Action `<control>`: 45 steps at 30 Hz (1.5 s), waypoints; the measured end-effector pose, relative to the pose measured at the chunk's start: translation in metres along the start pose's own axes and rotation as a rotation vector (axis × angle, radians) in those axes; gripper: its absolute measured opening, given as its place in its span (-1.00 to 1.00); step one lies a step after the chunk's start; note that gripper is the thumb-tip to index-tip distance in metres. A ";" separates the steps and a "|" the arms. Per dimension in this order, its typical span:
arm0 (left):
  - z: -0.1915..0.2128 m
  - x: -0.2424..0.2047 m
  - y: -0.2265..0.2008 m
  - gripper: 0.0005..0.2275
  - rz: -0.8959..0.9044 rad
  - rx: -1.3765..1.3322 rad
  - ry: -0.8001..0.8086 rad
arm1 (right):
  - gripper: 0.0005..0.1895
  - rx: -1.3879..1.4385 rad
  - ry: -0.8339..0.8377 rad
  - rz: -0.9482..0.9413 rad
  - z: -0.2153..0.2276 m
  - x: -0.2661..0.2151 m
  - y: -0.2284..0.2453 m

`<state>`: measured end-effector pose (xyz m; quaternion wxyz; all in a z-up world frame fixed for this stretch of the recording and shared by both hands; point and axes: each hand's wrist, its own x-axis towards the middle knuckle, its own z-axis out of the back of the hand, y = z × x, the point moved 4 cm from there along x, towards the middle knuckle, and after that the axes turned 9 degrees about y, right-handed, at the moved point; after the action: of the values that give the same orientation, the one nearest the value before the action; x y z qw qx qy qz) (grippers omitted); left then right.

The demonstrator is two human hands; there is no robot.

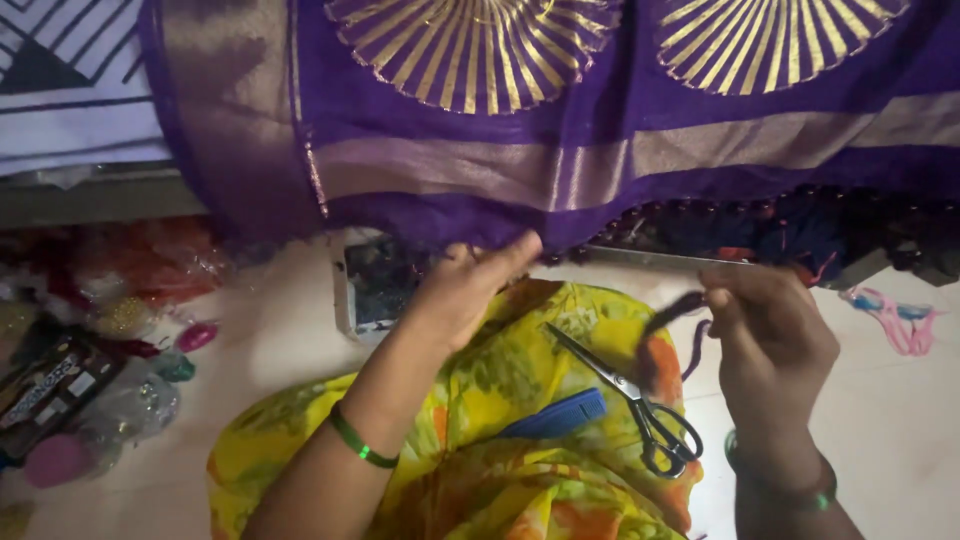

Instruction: Embellishing the edge of a saree with thread, beads, and fabric strips.

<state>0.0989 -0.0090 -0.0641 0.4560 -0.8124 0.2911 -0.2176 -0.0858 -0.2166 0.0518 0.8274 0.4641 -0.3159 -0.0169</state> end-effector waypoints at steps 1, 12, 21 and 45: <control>-0.014 -0.004 -0.017 -0.80 -0.002 0.001 0.004 | -0.91 -0.001 -0.004 0.003 0.000 0.004 -0.001; -0.026 -0.030 -0.032 -0.93 0.155 -0.048 -0.129 | -0.86 0.163 0.337 0.062 -0.055 0.036 0.001; -0.031 -0.047 -0.028 -0.93 0.101 0.135 -0.201 | -0.67 -0.283 0.431 0.318 -0.089 0.033 0.027; -0.040 -0.055 -0.024 -0.94 0.066 0.116 -0.160 | -0.69 -0.267 0.385 0.401 -0.088 0.033 0.030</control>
<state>0.0402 0.0138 -0.0289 0.5310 -0.7892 0.2675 -0.1535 -0.0196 -0.1434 0.0588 0.9126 0.2744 -0.2336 0.1934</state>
